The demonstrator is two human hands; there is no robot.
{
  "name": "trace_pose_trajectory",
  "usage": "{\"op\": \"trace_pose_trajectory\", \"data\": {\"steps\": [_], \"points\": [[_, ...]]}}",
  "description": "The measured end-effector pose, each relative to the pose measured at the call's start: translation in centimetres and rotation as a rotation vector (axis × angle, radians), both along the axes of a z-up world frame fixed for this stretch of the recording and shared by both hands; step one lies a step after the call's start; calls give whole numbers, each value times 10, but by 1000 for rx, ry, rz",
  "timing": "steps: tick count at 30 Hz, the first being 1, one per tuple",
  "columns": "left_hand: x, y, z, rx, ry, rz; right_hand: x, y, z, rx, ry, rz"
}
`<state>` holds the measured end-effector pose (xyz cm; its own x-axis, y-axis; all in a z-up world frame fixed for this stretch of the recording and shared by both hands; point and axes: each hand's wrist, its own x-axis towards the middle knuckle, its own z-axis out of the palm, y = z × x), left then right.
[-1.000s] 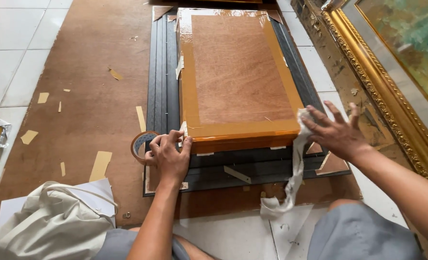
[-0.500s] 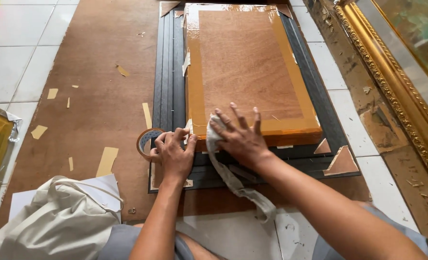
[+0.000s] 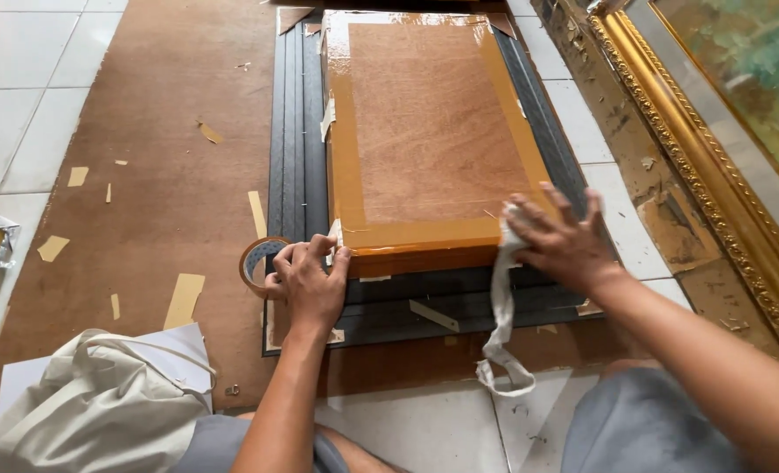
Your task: Applying brown adhesive tape to the back of a picture frame to secure the backing and seal the assembly.
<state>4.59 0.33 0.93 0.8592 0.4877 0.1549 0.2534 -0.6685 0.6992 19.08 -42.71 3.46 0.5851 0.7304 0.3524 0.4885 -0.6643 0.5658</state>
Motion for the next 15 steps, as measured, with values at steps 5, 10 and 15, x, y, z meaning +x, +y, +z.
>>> {"op": "trace_pose_trajectory", "data": {"steps": [5,10,15], "points": [[1,1,-7,26,-37,1,-32,144,-1,120,99,161],[0,1,-6,25,-32,14,-54,255,-10,262,218,224],[0,5,-1,8,5,7,-54,240,0,280,301,205]]}}
